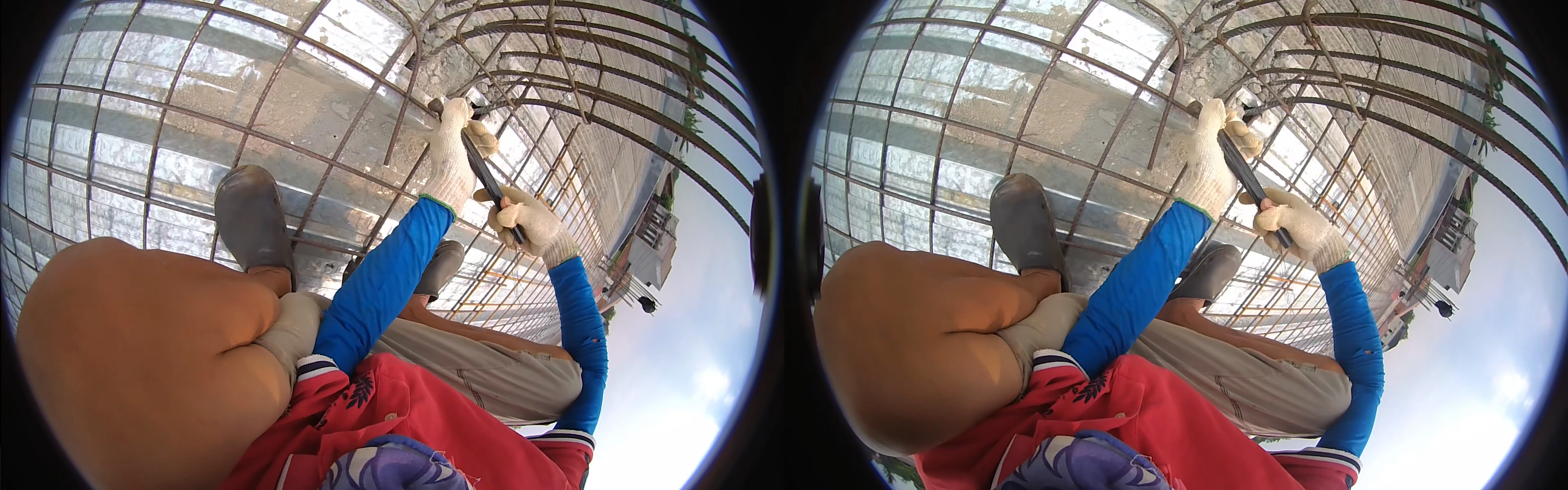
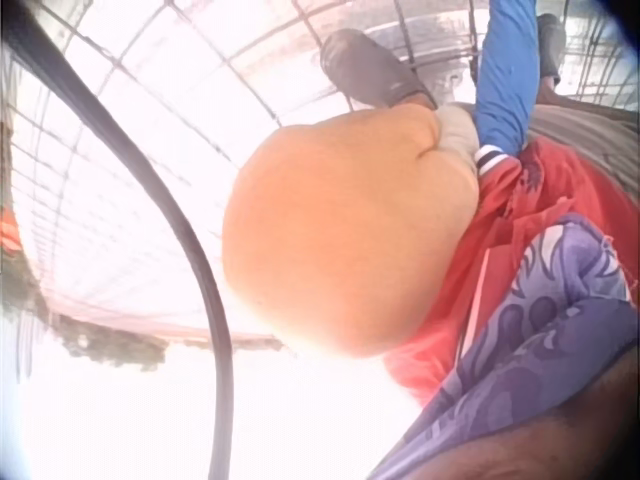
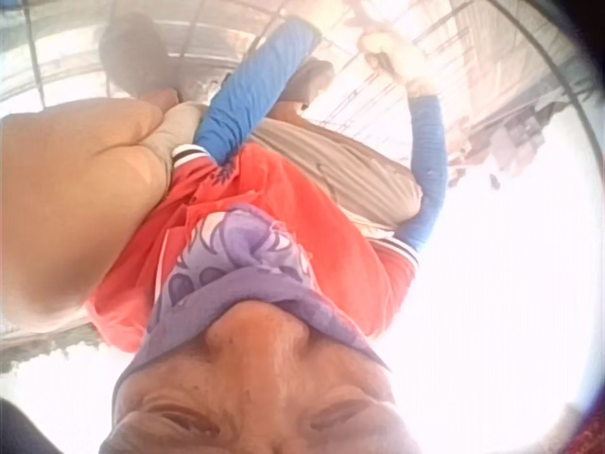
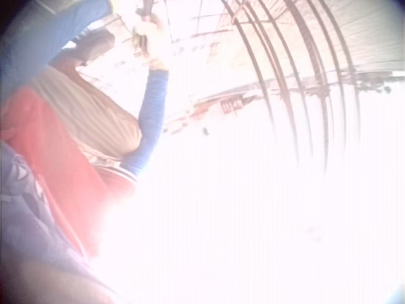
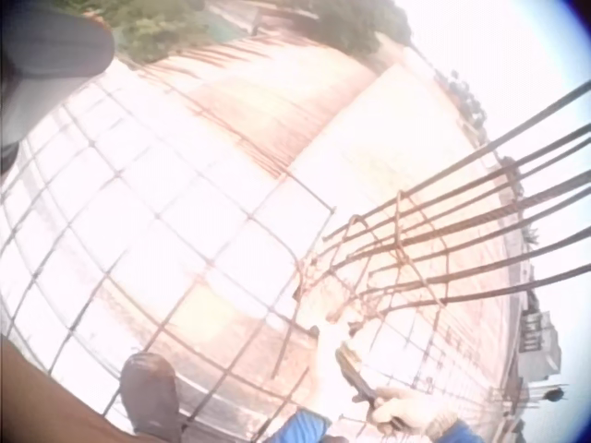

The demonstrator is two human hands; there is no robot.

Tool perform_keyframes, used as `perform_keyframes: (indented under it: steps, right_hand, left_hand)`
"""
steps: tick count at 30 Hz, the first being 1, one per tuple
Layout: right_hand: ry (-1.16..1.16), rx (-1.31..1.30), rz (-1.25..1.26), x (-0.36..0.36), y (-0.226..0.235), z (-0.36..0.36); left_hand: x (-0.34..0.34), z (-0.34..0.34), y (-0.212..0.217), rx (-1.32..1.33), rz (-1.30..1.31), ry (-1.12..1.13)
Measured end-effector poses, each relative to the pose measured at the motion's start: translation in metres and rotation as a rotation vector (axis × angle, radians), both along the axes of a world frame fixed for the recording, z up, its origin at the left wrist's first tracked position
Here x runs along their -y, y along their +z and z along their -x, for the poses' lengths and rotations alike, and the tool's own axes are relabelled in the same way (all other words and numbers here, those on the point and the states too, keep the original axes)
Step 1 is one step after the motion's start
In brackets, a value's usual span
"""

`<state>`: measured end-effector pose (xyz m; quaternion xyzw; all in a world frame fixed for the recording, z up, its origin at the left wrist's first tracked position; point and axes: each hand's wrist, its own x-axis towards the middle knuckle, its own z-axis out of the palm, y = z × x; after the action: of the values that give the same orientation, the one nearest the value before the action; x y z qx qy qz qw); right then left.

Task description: The person uses pliers to twist and secure wire ties at intersections of a metal scaffolding grid. They repeatedly position the wire, clamp it with the pliers, and twist to fasten the joints. The work continues across multiple connection points on the structure.

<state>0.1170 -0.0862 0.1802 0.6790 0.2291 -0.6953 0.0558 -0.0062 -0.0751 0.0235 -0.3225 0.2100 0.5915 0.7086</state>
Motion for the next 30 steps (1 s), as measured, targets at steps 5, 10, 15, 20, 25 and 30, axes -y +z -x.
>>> perform_keyframes:
  steps: [5, 10, 15, 20, 25, 30]
  right_hand:
    - [-0.101, -0.092, -0.013, 0.014, -0.004, -0.008]
    - [-0.2, 0.007, -0.058, 0.032, -0.014, -0.009]
    - [-0.088, -0.024, -0.134, 0.029, -0.003, -0.018]
    - [-0.07, -0.138, -0.116, 0.02, 0.014, 0.0]
    - [0.134, 0.075, -0.238, 0.023, 0.035, 0.02]
    - [0.554, 0.345, -0.434, 0.022, 0.032, -0.021]
  left_hand:
    - [-0.009, 0.019, -0.004, -0.133, -0.078, 0.028]
    - [-0.017, 0.031, 0.006, -0.351, -0.017, 0.02]
    - [-0.017, 0.028, 0.0, -0.555, -0.088, -0.004]
    - [-0.013, 0.022, -0.016, -0.646, 0.049, -0.092]
    - [-0.017, 0.015, -0.03, -0.683, 0.073, -0.074]
    - [-0.019, -0.002, -0.034, -0.675, 0.115, -0.145]
